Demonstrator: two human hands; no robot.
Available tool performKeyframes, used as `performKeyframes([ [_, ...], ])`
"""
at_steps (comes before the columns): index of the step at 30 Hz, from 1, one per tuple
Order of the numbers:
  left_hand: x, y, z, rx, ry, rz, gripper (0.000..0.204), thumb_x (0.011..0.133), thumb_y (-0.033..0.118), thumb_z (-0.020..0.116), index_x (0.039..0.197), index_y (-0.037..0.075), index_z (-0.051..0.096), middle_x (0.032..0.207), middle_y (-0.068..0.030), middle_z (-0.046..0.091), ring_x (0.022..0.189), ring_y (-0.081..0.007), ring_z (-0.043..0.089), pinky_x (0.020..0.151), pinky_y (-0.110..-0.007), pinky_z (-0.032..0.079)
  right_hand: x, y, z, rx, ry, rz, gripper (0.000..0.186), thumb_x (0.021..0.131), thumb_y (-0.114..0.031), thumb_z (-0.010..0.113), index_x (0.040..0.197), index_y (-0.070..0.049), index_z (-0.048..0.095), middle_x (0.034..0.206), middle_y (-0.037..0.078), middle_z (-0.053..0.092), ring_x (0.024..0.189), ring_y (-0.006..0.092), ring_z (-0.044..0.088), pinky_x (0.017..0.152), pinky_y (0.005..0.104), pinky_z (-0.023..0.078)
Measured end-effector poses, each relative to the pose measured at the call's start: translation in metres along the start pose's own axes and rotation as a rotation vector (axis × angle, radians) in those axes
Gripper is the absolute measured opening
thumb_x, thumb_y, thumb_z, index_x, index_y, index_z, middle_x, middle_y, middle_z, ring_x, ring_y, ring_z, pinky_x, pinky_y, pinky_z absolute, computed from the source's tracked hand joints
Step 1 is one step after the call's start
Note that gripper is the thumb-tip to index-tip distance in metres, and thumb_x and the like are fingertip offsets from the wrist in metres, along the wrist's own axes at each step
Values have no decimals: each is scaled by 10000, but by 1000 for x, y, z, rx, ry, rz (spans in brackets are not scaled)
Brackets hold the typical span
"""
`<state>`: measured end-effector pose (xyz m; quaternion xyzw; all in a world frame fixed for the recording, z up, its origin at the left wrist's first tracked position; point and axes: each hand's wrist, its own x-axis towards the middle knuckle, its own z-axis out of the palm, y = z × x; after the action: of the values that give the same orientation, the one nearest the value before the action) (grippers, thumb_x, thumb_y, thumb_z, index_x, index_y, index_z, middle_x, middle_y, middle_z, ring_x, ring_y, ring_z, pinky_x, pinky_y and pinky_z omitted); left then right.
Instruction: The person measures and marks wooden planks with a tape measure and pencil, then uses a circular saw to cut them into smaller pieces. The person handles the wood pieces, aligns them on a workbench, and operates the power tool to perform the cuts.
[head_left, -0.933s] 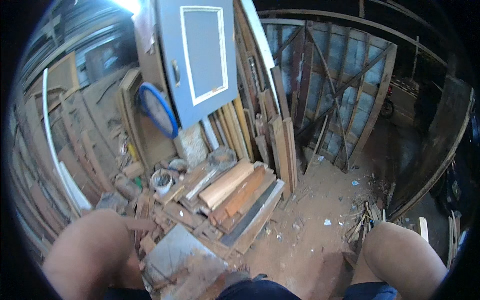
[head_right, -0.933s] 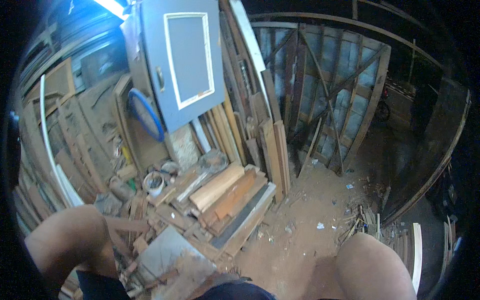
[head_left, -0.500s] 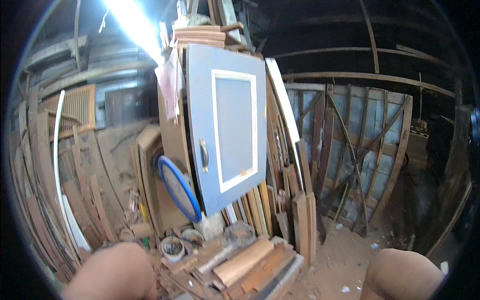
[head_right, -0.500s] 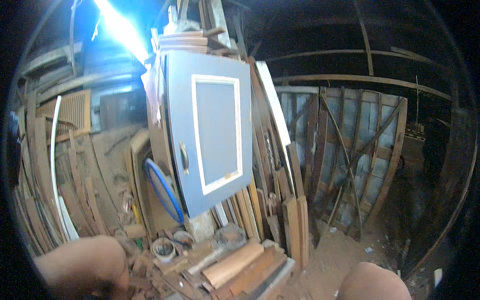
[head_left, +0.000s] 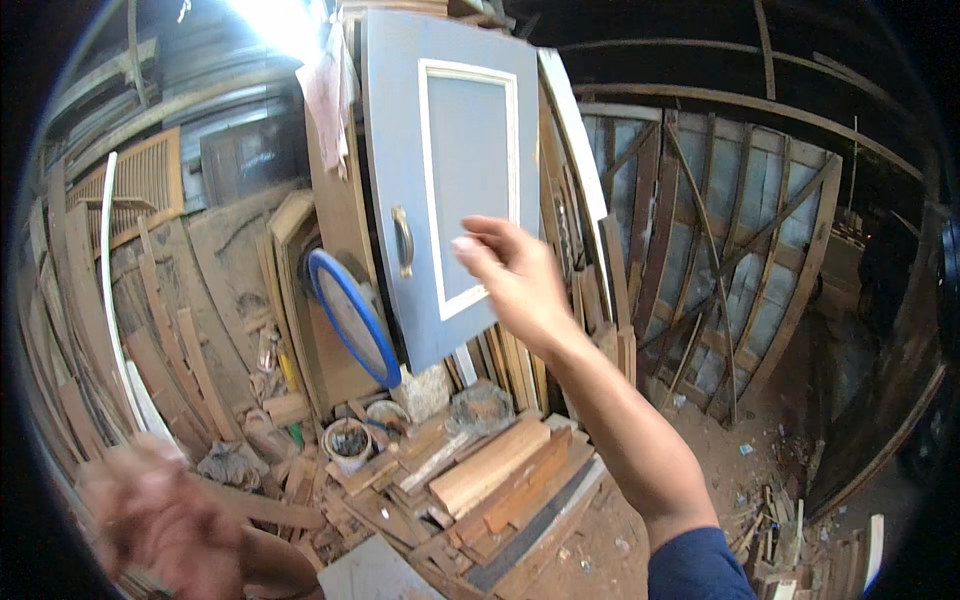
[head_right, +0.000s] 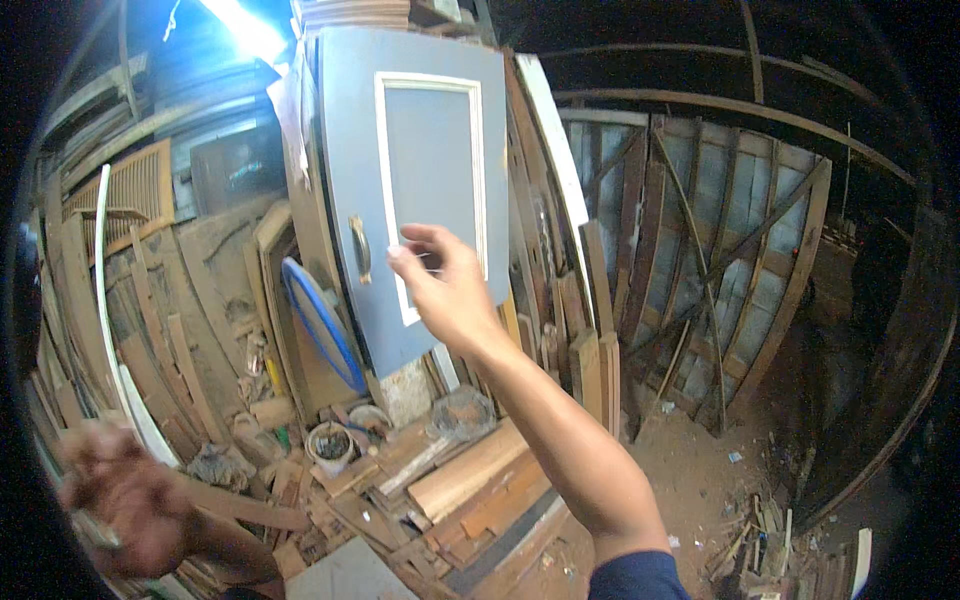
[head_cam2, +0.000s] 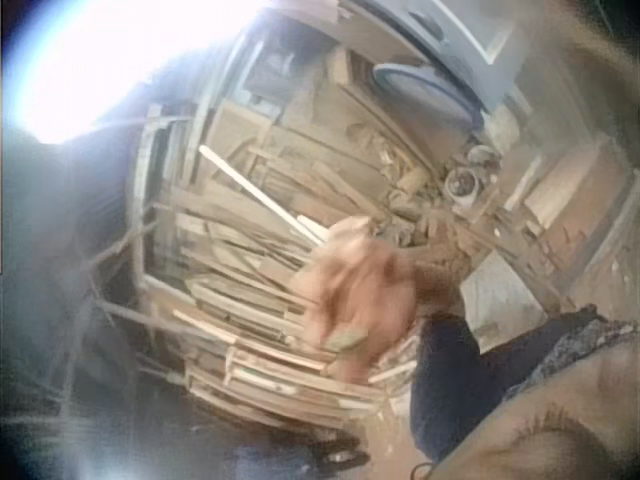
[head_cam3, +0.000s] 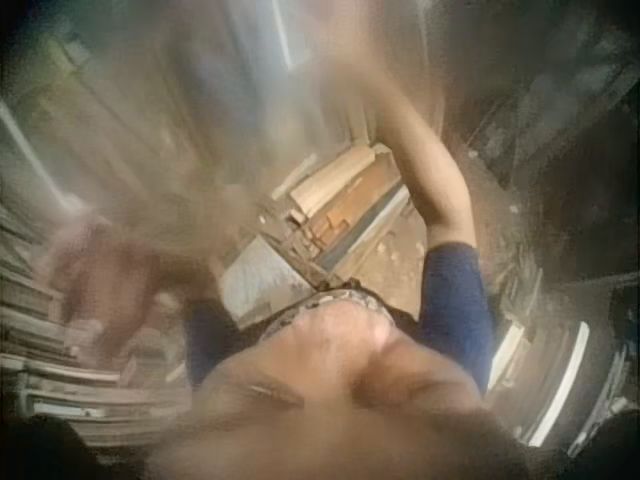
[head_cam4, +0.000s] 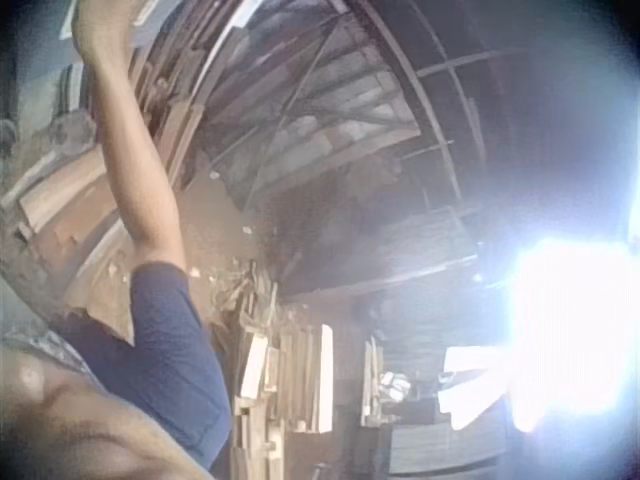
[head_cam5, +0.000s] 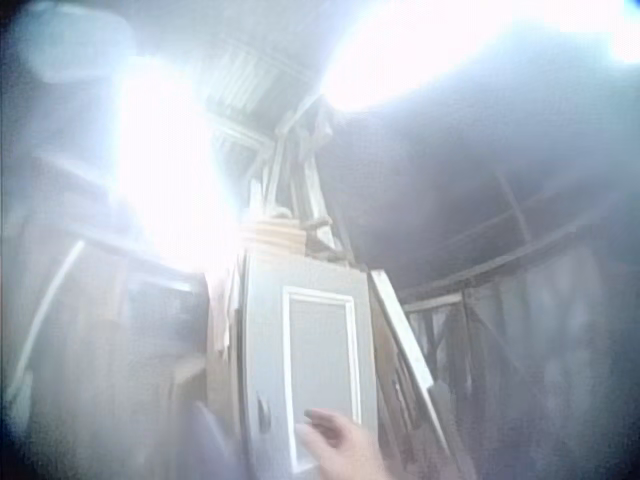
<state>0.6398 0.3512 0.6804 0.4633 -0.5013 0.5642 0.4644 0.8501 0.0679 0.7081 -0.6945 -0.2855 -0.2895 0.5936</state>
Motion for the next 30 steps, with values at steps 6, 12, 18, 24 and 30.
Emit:
performKeyframes([
  [6, -185, -40, -3, 103, 148, -824, 454, 1047, 419, 527, 1122, -10, 654, 968, -166, 717, 876, -278, 691, 816, -417, 553, 51, 101, 93, -112, -27, 50, 671, 893, -323, 753, 1374, 91, 535, 1257, 289, 635, 1166, 351, 644, 987, 432, 524],
  [12, -390, -21, -30, 285, 134, -1637, 308, 1044, 247, 590, 1165, -23, 675, 1018, -107, 729, 862, -181, 684, 816, -336, 546, 34, 92, 74, -104, 131, 61, 723, 865, -475, 791, 1225, 117, 585, 1056, 260, 694, 969, 317, 680, 882, 419, 532],
  [18, -488, 34, -29, 379, -155, -1690, 296, 995, 314, 683, 966, 25, 740, 949, -99, 723, 869, -212, 664, 772, -350, 524, -20, 55, -44, -151, 434, 109, 799, 752, -472, 904, 1246, 65, 577, 1086, 127, 648, 929, 181, 619, 841, 323, 525],
  [24, -452, 14, -6, 211, -744, -1933, 372, 1008, 392, 644, 1059, 37, 747, 960, -151, 722, 925, -220, 687, 845, -372, 530, -21, 77, -124, -185, 600, -53, 514, 918, -345, 803, 1184, 53, 615, 991, 65, 688, 906, 118, 608, 833, 274, 491],
  [30, -458, -21, 19, 173, -796, -1407, 357, 1003, 366, 633, 1100, 42, 744, 992, -178, 740, 955, -323, 708, 845, -411, 542, -18, 108, -196, -325, 621, -133, 455, 997, -389, 700, 1145, 40, 662, 912, 7, 640, 860, 91, 531, 774, 274, 454],
])
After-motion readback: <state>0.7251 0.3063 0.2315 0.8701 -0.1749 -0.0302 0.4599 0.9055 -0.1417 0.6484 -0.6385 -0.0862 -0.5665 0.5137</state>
